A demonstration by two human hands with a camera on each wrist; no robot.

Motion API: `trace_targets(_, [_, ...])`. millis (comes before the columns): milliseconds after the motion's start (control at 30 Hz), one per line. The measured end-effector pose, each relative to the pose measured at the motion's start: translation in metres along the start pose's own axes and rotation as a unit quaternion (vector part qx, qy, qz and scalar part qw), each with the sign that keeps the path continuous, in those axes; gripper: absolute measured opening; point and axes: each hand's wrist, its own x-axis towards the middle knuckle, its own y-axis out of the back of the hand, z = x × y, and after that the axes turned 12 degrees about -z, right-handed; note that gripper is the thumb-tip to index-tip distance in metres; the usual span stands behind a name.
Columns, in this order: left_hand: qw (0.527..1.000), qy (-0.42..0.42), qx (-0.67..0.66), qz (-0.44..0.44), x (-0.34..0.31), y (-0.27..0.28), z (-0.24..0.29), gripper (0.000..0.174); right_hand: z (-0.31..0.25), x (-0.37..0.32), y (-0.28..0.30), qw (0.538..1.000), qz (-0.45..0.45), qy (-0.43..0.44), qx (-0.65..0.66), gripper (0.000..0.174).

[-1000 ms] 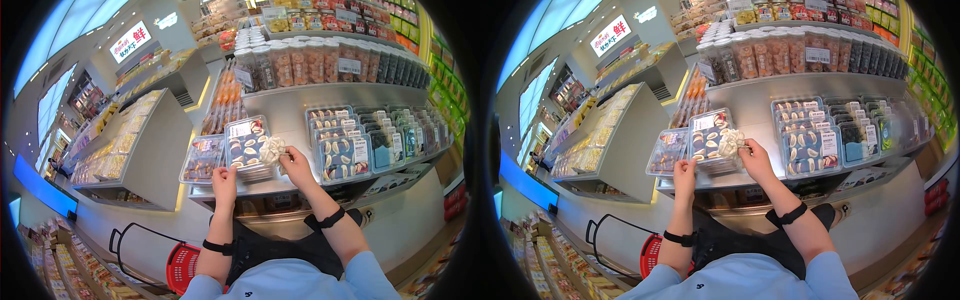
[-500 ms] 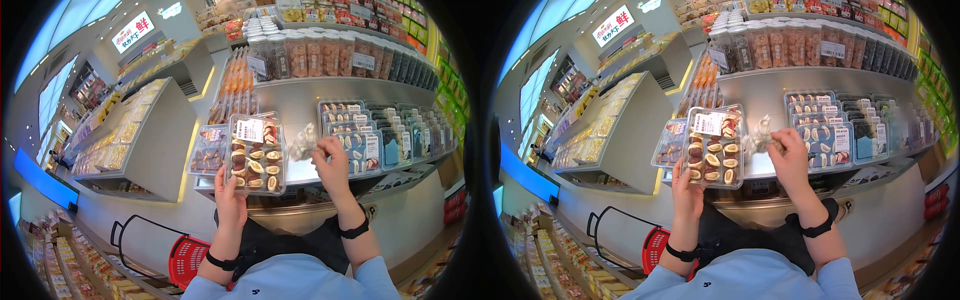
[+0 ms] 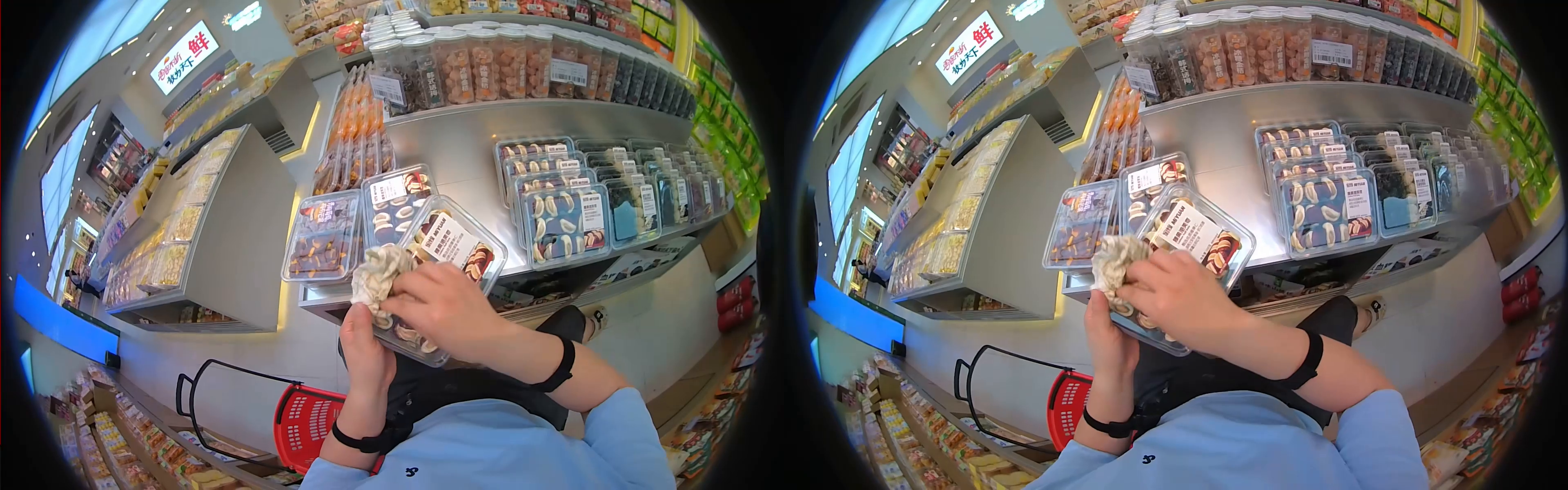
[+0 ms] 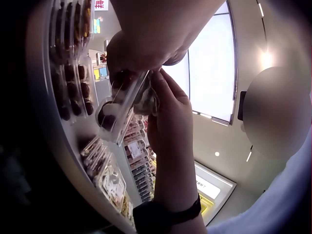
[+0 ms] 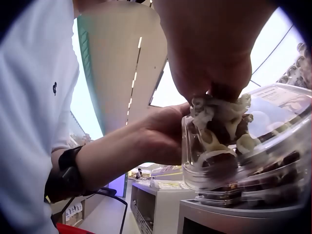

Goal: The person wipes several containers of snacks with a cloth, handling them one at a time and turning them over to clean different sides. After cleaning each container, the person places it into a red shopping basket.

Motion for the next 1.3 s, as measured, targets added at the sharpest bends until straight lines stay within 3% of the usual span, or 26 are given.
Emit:
trace_targets(133, [0.999,0.012,-0.050,-0.014,-0.010,-0.013,0.024,0.049,0.045,0.008,0.025,0.989,0.094,-0.096,-0.067,0.027])
trace_targets(167, [0.999,0.013,-0.035,0.009,-0.011,-0.018,0.022,0.047,0.044,0.006,0.016,0.989,0.106,-0.100,-0.013,0.028])
trace_targets(267, [0.995,0.043,-0.085,0.013,-0.008,-0.007,0.005,0.045,0.011,-0.005,-0.010,1.000,0.021,0.007,-0.003,0.030])
trace_targets(300, [0.992,0.047,-0.105,0.054,-0.006,-0.012,0.004,0.044,-0.003,-0.010,-0.016,0.999,-0.010,0.036,-0.003,0.027])
trace_targets(400, [0.990,0.044,-0.121,0.063,-0.009,-0.012,-0.003,0.044,0.003,-0.008,-0.003,0.996,-0.056,0.069,0.004,0.024])
trace_targets(533, [0.997,0.030,-0.068,0.010,-0.012,-0.009,0.008,0.048,0.059,0.000,0.019,0.993,0.056,-0.096,-0.050,0.028])
trace_targets(633, [0.997,0.027,-0.065,0.028,-0.009,-0.016,0.009,0.050,0.037,-0.002,0.002,0.997,0.040,-0.062,-0.040,0.030])
trace_targets(733, [0.996,0.033,-0.056,0.066,-0.007,-0.012,-0.002,0.053,-0.010,-0.010,-0.019,0.998,-0.016,0.054,0.024,0.030])
trace_targets(833, [0.996,0.036,-0.051,0.062,-0.010,-0.009,0.000,0.055,0.010,-0.005,-0.005,0.998,-0.025,0.055,0.006,0.030])
trace_targets(933, [0.999,0.028,-0.023,0.040,-0.012,-0.007,0.010,0.057,0.046,0.000,0.021,0.994,0.037,-0.064,-0.082,0.036])
trace_targets(1000, [0.999,0.026,-0.003,0.034,-0.013,-0.009,0.013,0.057,0.046,-0.006,0.020,0.991,0.028,-0.089,-0.095,0.039])
trace_targets(1133, [0.993,0.052,-0.095,0.056,-0.013,-0.006,0.005,0.057,0.026,-0.025,0.015,0.979,0.026,-0.156,-0.126,0.045])
trace_targets(1300, [0.994,0.058,-0.089,0.030,-0.015,-0.012,0.002,0.058,0.020,-0.052,0.017,0.968,0.042,-0.220,-0.110,0.042])
